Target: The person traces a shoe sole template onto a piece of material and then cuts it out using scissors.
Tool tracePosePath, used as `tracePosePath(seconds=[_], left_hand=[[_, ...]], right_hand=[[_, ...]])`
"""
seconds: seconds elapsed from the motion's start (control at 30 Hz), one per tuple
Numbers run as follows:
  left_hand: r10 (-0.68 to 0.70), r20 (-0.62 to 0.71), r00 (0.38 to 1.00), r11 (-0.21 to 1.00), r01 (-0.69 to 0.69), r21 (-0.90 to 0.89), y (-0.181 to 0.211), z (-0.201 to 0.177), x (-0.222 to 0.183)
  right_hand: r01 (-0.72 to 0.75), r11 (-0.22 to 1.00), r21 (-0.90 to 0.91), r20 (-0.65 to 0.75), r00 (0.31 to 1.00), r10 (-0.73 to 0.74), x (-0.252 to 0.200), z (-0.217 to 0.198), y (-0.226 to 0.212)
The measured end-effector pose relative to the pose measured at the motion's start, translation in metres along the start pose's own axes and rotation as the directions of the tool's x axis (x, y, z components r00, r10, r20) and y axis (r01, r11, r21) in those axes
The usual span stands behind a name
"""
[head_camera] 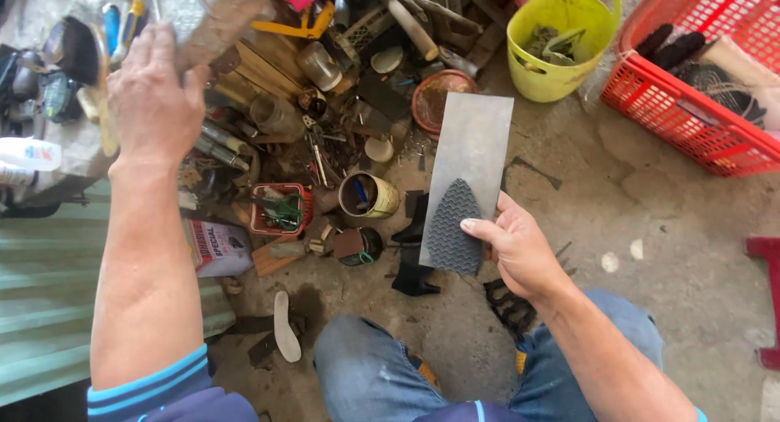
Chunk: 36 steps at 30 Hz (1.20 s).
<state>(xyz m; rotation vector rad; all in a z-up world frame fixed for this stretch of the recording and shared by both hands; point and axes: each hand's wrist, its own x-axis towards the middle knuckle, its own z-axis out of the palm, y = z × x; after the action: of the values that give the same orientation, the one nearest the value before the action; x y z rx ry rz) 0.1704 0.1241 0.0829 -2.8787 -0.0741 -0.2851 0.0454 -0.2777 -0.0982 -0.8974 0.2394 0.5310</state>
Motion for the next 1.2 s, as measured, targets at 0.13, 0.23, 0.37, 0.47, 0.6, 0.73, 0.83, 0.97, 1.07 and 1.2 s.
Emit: tracePosePath(seconds=[0.13,0.23,0.37,0.47,0.6,0.73,0.83,0.97,1.07,1.2], left_hand=[[0.129,-0.199,0.972,0.99,-0.114,0.086,-0.018,0.014,-0.005],[0.219,-0.303,0.928,0.972,-0.179,0.153,-0.031,0.016,-0.008],[0.253,-0.264,0.931,0.954,-0.194,0.229,-0.042,0.008,-0.011],[0.259,-0.269,0.928,0.947,-0.189,0.258,-0.045,0.001,-0.018],[0.221,-0.334,0.917,0.958,-0.138,0.253,-0.036,-0.004,-0.031],[0.146,-0.317,0.937,0.988,-0.152,0.003,0.0,-0.023,-0.03],[0.068,-0.109,0.992,0.997,-0.072,-0.033,0.001,-0.005,-0.02],[0.062,-0.259,0.964,0.998,-0.062,0.007,-0.016,0.028,-0.014],[0.186,-0.42,0.888,0.977,-0.122,0.174,-0.036,0.042,-0.014],[0.269,-0.506,0.82,0.939,-0.105,0.328,-0.034,0.026,-0.025]], right_hand=[[-0.045,0.998,0.036,-0.035,0.998,0.046,-0.001,-0.002,-0.002],[-0.017,0.998,0.057,-0.046,0.999,0.02,0.0,-0.004,0.001],[-0.029,0.998,0.048,-0.064,0.997,0.032,-0.001,-0.005,0.002],[0.039,0.999,-0.008,-0.037,0.999,-0.039,-0.002,-0.003,0.002],[0.18,0.973,-0.145,0.051,0.983,-0.174,-0.003,-0.004,0.005],[0.146,0.969,-0.198,0.041,0.989,-0.141,-0.011,0.003,0.0],[0.109,0.966,-0.235,0.016,0.994,-0.108,-0.016,0.008,-0.006],[0.121,0.962,-0.244,0.003,0.992,-0.124,-0.018,0.007,-0.005],[0.185,0.966,-0.183,-0.024,0.981,-0.193,-0.018,0.008,0.001],[0.251,0.951,-0.182,-0.031,0.965,-0.261,-0.015,0.009,0.007]])
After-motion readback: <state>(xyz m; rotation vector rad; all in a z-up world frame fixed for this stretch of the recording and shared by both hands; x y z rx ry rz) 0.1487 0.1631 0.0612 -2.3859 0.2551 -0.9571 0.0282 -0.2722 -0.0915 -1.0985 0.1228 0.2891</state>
